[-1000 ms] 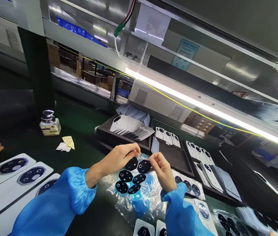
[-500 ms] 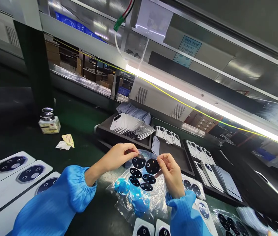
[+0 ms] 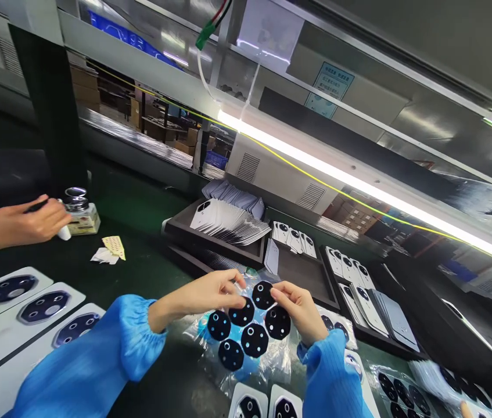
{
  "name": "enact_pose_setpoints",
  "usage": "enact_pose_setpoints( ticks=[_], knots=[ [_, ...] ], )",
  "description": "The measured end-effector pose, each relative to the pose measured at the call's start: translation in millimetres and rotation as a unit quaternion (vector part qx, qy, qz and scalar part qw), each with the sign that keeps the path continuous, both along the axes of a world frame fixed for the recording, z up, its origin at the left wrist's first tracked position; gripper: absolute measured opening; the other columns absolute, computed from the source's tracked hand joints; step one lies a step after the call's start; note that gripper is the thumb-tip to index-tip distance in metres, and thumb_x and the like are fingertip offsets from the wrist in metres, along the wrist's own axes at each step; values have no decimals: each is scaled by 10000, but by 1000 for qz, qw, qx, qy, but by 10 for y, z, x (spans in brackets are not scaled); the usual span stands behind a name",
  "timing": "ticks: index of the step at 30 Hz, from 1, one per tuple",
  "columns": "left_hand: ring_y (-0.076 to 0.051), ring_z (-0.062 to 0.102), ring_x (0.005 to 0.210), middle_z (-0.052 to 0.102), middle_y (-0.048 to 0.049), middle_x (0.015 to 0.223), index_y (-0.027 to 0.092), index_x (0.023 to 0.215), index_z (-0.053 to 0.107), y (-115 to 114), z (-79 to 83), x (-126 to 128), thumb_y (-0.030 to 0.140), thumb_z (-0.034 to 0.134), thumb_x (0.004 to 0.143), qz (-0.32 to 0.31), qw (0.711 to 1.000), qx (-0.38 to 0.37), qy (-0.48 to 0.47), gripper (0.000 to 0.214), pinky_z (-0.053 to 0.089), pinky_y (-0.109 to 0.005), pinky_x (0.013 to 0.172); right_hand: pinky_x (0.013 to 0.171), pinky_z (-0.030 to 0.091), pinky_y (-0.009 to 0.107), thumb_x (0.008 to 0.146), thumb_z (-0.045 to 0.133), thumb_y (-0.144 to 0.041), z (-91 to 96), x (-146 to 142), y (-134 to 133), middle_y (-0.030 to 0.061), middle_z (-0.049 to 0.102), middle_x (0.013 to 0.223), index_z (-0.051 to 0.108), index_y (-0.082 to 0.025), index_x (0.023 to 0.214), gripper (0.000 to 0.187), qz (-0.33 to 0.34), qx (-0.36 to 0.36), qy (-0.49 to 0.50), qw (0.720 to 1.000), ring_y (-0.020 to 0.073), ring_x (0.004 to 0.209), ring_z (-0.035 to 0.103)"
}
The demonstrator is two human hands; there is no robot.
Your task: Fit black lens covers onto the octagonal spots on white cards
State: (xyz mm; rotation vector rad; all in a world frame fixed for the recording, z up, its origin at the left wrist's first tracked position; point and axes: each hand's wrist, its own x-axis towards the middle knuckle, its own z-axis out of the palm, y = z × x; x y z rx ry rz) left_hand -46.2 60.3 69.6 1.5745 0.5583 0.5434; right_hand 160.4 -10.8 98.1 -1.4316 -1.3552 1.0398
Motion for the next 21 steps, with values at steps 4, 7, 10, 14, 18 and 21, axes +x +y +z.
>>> enact_pose_setpoints(
  ticks=[4,7,10,14,18,21],
  knots=[
    [-174,630,556,658,1,639,167,788,539,-10,-206,-118,344,751,604,-48,995,-87,33,331,475,-253,519,520,388,227,673,721,-549,-212,191,-99,-27,622,629,618,-182,757,391,-89,11,51,995,112,538,533],
    [-180,657,693,643,9,675,181,743,501,-61,-333,-63,378,720,663,-21,991,-133,2,305,518,-263,614,490,376,220,641,745,-545,-339,297,-189,-48,581,561,595,-190,757,402,-147,14,77,986,105,489,506],
    [-175,667,745,607,39,707,194,833,487,-115,-457,102,400,708,662,10,986,-165,-32,348,537,-273,653,448,369,221,640,748,-519,-449,374,-302,-61,552,510,564,-210,754,378,-198,12,98,975,123,458,518],
    [-164,687,645,578,62,701,184,878,493,-139,-601,374,328,699,641,51,983,-172,-46,345,522,-234,552,475,429,228,619,769,-447,-569,429,-497,-25,645,635,538,-227,797,365,-240,8,120,963,162,589,621],
    [-129,615,449,544,88,571,163,823,548,-39,-665,612,239,705,642,87,983,-156,-52,251,460,-202,418,507,474,245,626,749,-464,-663,455,-646,7,693,760,564,-228,884,395,-258,-11,124,958,163,637,647],
    [-99,556,421,514,99,512,150,822,587,92,-686,777,171,697,724,133,978,-149,-65,149,449,-192,428,464,459,248,592,756,-505,-771,460,-668,7,674,686,580,-205,868,444,-260,-28,109,959,160,556,618]
  ],
)
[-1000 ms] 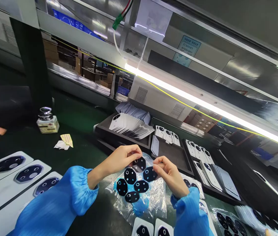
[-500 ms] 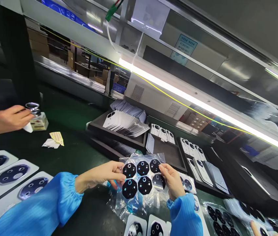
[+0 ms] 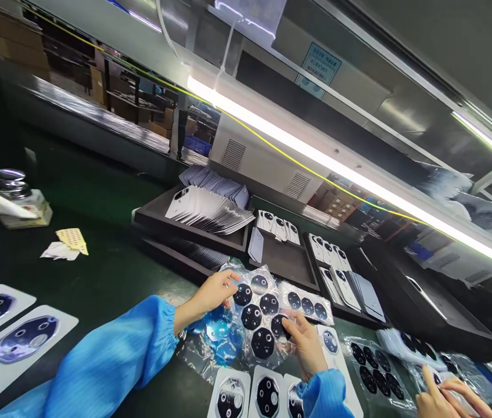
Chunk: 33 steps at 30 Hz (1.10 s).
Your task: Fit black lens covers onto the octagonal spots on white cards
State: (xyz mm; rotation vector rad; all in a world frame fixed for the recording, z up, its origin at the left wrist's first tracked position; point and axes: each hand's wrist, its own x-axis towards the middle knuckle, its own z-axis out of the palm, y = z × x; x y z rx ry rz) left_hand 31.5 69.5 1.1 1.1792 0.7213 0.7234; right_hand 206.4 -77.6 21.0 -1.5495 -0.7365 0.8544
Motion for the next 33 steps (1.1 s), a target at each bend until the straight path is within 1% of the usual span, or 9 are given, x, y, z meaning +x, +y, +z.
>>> enact_pose_setpoints(
  ticks=[4,8,11,13,15,19,23,27,33],
  knots=[
    [-117,620,621,624,24,731,124,921,603,99,-50,198,202,604,897,77,997,-19,-21,81,525,-253,592,453,435,240,587,735,-511,-203,-57,64,-31,591,556,553,-196,825,435,11,-22,-36,999,144,492,572],
    [-146,646,741,656,-21,883,123,983,608,96,-129,274,238,577,926,106,993,-40,-41,132,548,-313,692,520,440,268,638,670,-482,-289,-105,143,-28,578,575,527,-212,784,339,34,-37,-115,992,160,541,575],
    [-154,648,769,659,-32,918,123,987,614,92,-175,250,270,579,927,107,992,-50,-50,163,550,-327,708,567,394,266,620,694,-371,-154,-42,214,-21,601,693,558,-225,789,262,34,-40,-204,978,138,563,531],
    [-160,654,782,666,-37,927,123,979,620,94,-182,223,296,582,924,106,991,-55,-58,185,550,-337,721,591,371,262,618,692,-327,10,12,307,-11,606,832,584,-239,791,223,36,-35,-250,967,132,620,515],
    [-164,664,795,681,-41,923,123,960,629,95,-168,199,315,586,919,102,991,-60,-67,201,547,-341,738,626,376,265,637,679,-296,176,24,453,-14,601,870,606,-247,765,155,56,-34,-271,960,139,676,517],
    [-180,692,815,719,-67,876,135,899,648,93,-119,171,364,581,898,94,990,-70,-81,239,535,-302,736,642,431,272,685,651,-178,341,-123,839,-31,609,698,617,-223,686,56,131,-62,-245,959,149,674,563],
    [-195,698,787,726,-71,830,156,856,646,92,-113,180,421,689,776,95,989,-62,-92,280,528,-277,689,591,481,249,789,609,-107,276,-304,1143,-40,595,672,604,-167,751,71,169,-90,-182,965,123,649,597],
    [-194,685,756,716,-50,782,162,843,648,86,-131,200,453,738,676,100,989,-40,-102,347,523,-271,658,594,512,239,900,580,-224,208,-333,1277,-23,614,769,592,-128,824,123,186,-109,-121,969,91,646,597],
    [-204,676,759,696,-31,721,164,813,663,67,-115,188,432,722,659,98,989,-8,-106,315,532,-294,692,539,505,218,930,546,-305,211,-292,1344,-30,600,720,594,-124,834,211,201,-150,-65,966,76,579,575]
  ],
)
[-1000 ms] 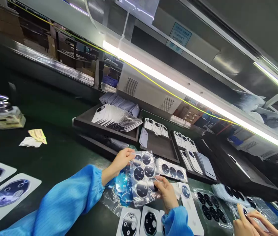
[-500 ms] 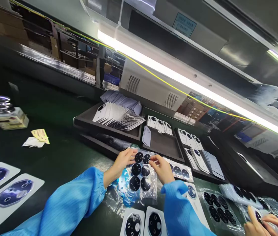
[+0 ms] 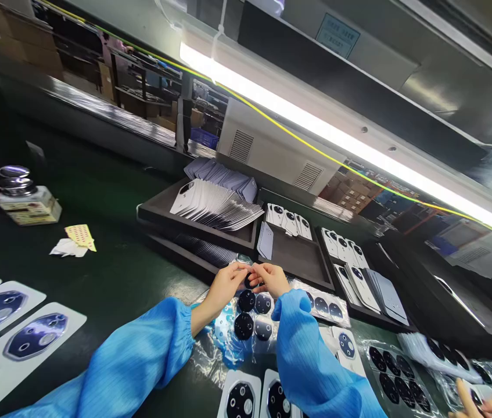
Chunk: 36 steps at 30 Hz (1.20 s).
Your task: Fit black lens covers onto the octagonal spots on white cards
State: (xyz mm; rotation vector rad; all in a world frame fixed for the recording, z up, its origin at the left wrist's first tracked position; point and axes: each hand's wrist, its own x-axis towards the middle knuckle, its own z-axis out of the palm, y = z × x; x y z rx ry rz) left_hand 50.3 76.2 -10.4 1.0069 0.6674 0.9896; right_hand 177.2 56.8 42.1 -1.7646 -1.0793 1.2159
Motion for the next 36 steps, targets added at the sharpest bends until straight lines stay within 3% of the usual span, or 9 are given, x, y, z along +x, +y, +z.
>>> enact_pose_setpoints(
  ticks=[6,12,23,36],
  knots=[
    [-216,679,745,683,-18,653,168,823,665,3,-13,0,389,714,657,9,1000,20,7,280,533,-295,674,509,492,197,911,573,-227,-24,-4,16,-43,590,691,588,-122,803,152,-23,-15,14,1000,65,550,561],
    [-218,682,747,698,-29,693,169,836,655,1,-25,19,402,684,671,18,999,33,13,287,532,-302,678,527,513,202,839,630,-121,43,-4,-98,-41,626,667,604,-118,756,88,-22,15,48,999,79,581,604],
    [-209,680,739,704,-31,720,176,839,644,-2,-9,11,353,643,680,29,998,44,28,238,525,-284,656,514,537,239,524,805,-353,-6,44,-125,42,696,668,645,-153,640,282,-19,74,82,994,132,592,640],
    [-207,684,750,715,-49,780,174,860,640,13,-28,4,326,575,752,48,989,112,82,198,523,-275,672,521,522,237,577,797,-381,-21,45,-108,4,667,616,626,-143,638,299,-2,75,71,995,119,580,632]
  ],
)
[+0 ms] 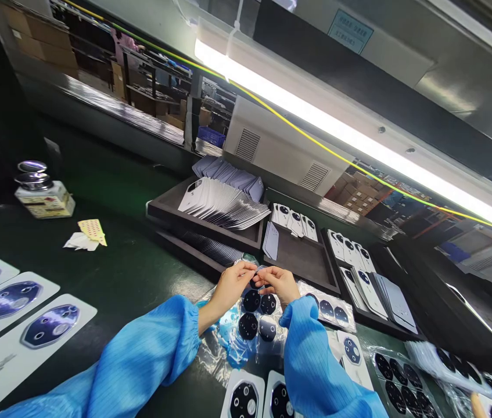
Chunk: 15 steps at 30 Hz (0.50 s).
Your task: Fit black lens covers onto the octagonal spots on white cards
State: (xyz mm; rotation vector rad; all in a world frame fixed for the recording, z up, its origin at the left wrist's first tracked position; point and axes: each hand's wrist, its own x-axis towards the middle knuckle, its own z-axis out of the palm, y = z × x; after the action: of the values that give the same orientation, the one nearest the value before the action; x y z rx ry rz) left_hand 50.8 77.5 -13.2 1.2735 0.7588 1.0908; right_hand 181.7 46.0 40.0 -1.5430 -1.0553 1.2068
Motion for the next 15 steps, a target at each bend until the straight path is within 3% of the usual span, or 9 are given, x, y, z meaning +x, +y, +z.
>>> enact_pose_setpoints(
  ticks=[8,15],
  knots=[
    [-214,689,736,738,-22,743,216,744,686,47,191,-139,255,555,772,-10,984,122,129,139,489,-265,690,485,501,218,497,785,-453,1,-17,14,25,683,631,652,-164,613,339,8,23,-29,999,129,575,632],
    [-180,651,734,712,-30,752,195,779,688,157,316,-200,196,607,817,-35,944,210,252,89,474,-297,750,483,515,237,602,728,-396,-86,20,47,24,707,664,677,-188,647,219,18,61,-88,994,169,625,661]
  ],
)
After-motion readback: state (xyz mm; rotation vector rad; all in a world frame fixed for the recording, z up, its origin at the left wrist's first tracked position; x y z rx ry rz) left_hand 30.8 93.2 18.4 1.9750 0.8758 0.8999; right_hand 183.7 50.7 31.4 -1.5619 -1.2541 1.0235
